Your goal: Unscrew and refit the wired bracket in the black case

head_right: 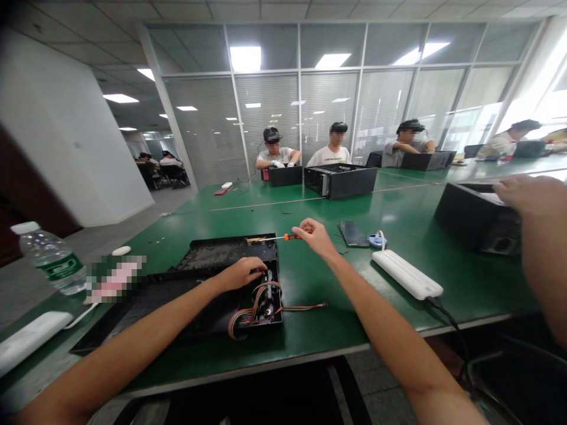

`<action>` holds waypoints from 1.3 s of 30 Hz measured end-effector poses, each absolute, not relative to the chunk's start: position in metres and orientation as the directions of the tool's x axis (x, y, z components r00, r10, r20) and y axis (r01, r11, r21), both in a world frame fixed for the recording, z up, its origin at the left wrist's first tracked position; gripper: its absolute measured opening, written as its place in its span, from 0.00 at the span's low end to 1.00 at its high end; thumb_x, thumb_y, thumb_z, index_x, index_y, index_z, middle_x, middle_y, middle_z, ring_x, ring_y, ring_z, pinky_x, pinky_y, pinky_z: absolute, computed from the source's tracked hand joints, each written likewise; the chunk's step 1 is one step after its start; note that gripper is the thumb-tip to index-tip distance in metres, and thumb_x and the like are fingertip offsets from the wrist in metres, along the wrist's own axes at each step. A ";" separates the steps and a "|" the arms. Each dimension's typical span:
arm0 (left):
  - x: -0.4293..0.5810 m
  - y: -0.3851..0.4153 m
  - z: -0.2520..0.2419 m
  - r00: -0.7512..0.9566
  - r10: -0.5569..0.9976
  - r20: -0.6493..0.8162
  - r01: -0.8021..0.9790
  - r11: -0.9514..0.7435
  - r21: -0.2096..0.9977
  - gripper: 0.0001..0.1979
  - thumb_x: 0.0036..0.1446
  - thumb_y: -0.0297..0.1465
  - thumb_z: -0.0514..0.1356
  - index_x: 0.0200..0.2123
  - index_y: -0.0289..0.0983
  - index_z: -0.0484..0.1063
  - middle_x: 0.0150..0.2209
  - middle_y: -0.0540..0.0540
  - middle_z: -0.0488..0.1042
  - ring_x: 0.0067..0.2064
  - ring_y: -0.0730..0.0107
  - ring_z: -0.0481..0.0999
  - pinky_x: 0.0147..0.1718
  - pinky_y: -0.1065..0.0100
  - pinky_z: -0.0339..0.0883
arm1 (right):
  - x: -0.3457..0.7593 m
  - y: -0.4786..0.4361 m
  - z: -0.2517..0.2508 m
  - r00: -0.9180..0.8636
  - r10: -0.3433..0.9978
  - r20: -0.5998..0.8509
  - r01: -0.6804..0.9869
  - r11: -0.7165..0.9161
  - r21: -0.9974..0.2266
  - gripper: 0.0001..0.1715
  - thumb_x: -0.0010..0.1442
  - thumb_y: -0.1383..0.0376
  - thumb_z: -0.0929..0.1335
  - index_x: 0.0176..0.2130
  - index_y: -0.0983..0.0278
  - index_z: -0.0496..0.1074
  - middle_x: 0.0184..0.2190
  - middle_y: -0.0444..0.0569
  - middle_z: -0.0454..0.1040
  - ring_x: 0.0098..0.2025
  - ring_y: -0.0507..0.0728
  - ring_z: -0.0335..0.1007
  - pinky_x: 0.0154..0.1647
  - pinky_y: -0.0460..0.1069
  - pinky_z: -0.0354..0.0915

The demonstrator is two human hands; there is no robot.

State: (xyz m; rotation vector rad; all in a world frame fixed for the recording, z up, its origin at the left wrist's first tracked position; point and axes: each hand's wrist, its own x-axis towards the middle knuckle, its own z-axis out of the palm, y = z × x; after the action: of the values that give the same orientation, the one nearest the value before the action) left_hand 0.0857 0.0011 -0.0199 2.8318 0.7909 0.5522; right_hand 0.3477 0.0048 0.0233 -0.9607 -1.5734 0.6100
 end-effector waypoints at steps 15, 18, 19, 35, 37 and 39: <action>0.091 -0.006 -0.023 0.812 0.531 0.243 0.519 -0.847 0.117 0.06 0.56 0.22 0.49 0.38 0.34 0.62 0.36 0.45 0.65 0.39 0.68 0.65 0.43 0.67 0.60 | 0.327 0.001 0.012 -0.080 0.748 0.659 0.382 0.634 -0.672 0.13 0.58 0.54 0.59 0.34 0.62 0.59 0.22 0.41 0.60 0.22 0.50 0.57 0.24 0.45 0.56; 0.091 -0.007 -0.022 0.802 0.551 0.232 0.531 -0.835 0.145 0.05 0.57 0.23 0.50 0.37 0.35 0.61 0.35 0.46 0.65 0.38 0.68 0.65 0.41 0.67 0.61 | 0.322 -0.005 0.014 -0.147 0.659 0.738 0.530 0.682 -0.504 0.10 0.58 0.58 0.59 0.32 0.63 0.60 0.25 0.44 0.62 0.28 0.51 0.59 0.31 0.46 0.58; 0.091 -0.008 -0.021 0.799 0.557 0.228 0.536 -0.831 0.152 0.05 0.57 0.23 0.50 0.37 0.35 0.61 0.35 0.46 0.65 0.38 0.69 0.65 0.41 0.68 0.61 | 0.321 -0.007 0.015 -0.159 0.643 0.750 0.548 0.689 -0.475 0.09 0.58 0.59 0.59 0.31 0.63 0.60 0.26 0.45 0.62 0.28 0.52 0.59 0.32 0.46 0.58; 0.090 -0.008 -0.023 0.792 0.559 0.246 0.532 -0.829 0.172 0.04 0.56 0.24 0.50 0.36 0.35 0.60 0.35 0.46 0.65 0.37 0.68 0.65 0.40 0.66 0.61 | 0.306 -0.025 0.035 -0.434 0.586 0.685 0.686 0.707 -0.170 0.11 0.60 0.59 0.57 0.35 0.63 0.62 0.32 0.49 0.66 0.32 0.53 0.62 0.34 0.46 0.56; 0.090 -0.008 -0.022 0.793 0.559 0.242 0.530 -0.829 0.177 0.04 0.56 0.24 0.50 0.35 0.35 0.60 0.34 0.46 0.64 0.37 0.68 0.65 0.40 0.67 0.61 | 0.299 -0.033 0.052 -0.515 0.614 0.599 0.738 0.672 -0.055 0.15 0.61 0.57 0.56 0.37 0.64 0.63 0.31 0.50 0.68 0.31 0.54 0.64 0.32 0.47 0.55; 0.090 -0.009 -0.021 0.793 0.561 0.238 0.528 -0.827 0.194 0.03 0.56 0.24 0.50 0.35 0.35 0.60 0.34 0.46 0.65 0.36 0.68 0.65 0.40 0.67 0.61 | 0.292 -0.039 0.071 -0.553 0.664 0.503 0.782 0.622 0.038 0.17 0.62 0.56 0.55 0.39 0.65 0.64 0.29 0.50 0.70 0.30 0.56 0.65 0.30 0.48 0.53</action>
State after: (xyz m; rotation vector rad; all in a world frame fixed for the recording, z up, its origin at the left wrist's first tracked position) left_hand 0.0901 -0.0090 -0.0212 2.8628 0.8727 0.4350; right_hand 0.2922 -0.0388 0.0707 -1.1436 -2.4021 -0.3579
